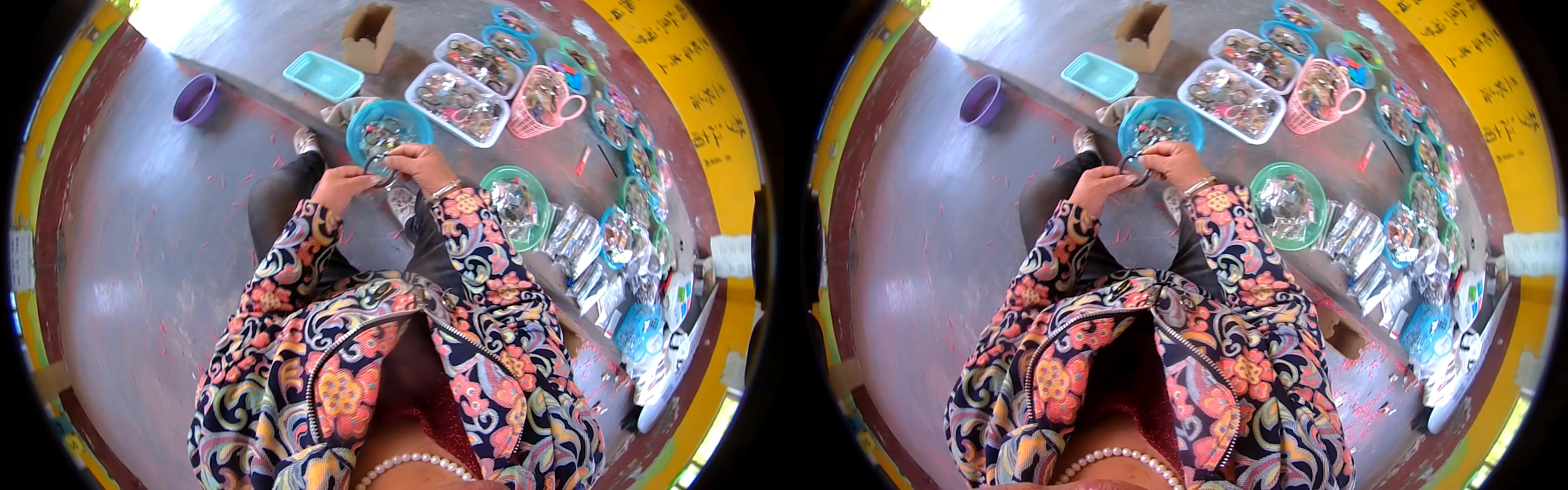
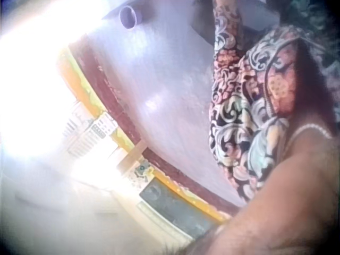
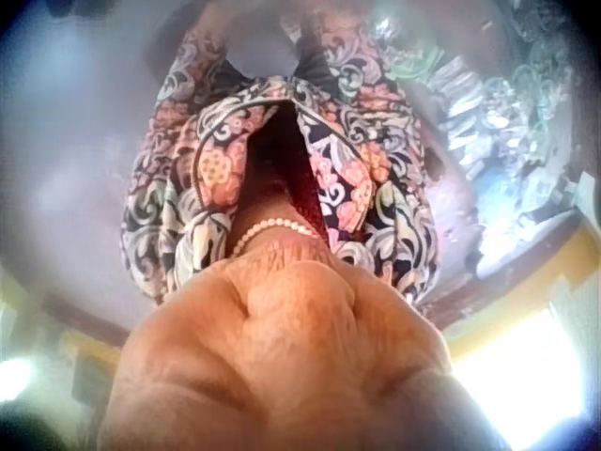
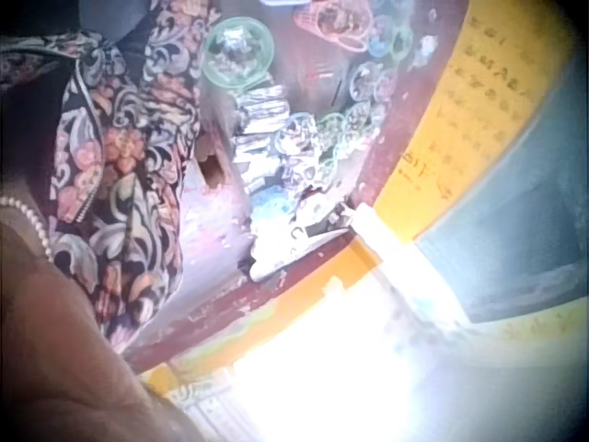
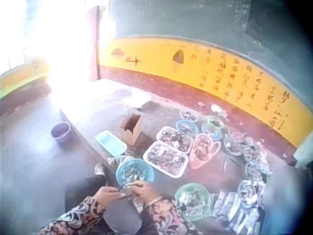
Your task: The person sits on the floor and repeatedly picks up small hair accessories from a blue bowl. They place each item into a clear plastic bag and then transfer the bagged item into a green bowl. The process is repeated continuously for various hair clips and bands.
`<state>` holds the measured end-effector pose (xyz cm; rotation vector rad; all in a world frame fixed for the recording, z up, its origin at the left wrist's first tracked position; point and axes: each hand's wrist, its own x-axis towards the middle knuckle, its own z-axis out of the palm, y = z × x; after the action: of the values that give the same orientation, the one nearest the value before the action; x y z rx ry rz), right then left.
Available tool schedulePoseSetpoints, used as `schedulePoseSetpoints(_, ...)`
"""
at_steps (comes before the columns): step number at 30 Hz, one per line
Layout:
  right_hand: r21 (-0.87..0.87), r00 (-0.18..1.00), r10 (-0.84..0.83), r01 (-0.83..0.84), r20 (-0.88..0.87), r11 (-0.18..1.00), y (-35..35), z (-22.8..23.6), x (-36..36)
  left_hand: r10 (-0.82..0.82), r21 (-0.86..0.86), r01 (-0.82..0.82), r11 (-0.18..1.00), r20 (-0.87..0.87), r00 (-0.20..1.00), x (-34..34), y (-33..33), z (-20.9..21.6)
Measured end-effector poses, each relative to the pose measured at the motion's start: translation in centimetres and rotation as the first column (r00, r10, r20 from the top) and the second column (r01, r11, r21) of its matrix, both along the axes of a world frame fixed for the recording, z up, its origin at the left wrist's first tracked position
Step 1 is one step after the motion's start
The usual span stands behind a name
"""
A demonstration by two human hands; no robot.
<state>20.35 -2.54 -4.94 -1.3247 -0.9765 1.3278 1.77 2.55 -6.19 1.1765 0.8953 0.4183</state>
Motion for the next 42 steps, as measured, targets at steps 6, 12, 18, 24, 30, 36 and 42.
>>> schedulePoseSetpoints(6, -0.042, 0.996, -0.009, 0.006, -0.093, 0.999, 0.1, 0.0, -0.6, 0.065, -0.199, -0.024, 0.980, 0.201, 0.977, -0.3, -0.5, 0.0)
schedulePoseSetpoints(12, -0.042, 0.993, 0.037, -0.043, -0.116, 0.998, 0.1, -0.4, -0.3, 0.085, -0.255, -0.025, 0.967, 0.226, 0.970, -0.3, -0.8, 0.2)
schedulePoseSetpoints(18, -0.071, 0.984, -0.004, -0.008, -0.177, 0.997, 0.2, -0.4, -0.1, 0.315, -0.332, -0.222, 0.917, 0.259, 0.913, 0.5, -1.2, 0.3)
schedulePoseSetpoints(24, -0.054, 0.990, -0.024, 0.016, -0.136, 0.998, 0.2, -0.3, -0.1, 0.217, -0.118, -0.196, 0.974, 0.203, 0.955, 0.7, -1.2, 0.1)
schedulePoseSetpoints(30, -0.068, 0.995, 0.098, -0.099, -0.019, 0.993, 0.0, -0.6, -0.1, 0.246, -0.088, -0.236, 0.968, 0.126, 0.961, -0.5, -0.2, 1.4)
schedulePoseSetpoints(36, -0.051, 0.999, 0.050, -0.050, -0.015, 0.997, 0.1, -0.3, -0.6, 0.303, -0.163, -0.284, 0.945, 0.112, 0.946, -0.2, -0.4, 0.4)
schedulePoseSetpoints(42, 0.014, 0.999, -0.004, 0.003, 0.036, 1.000, 0.2, -1.1, -0.5, 0.384, -0.318, -0.305, 0.897, 0.222, 0.896, 0.7, -1.3, 1.1)
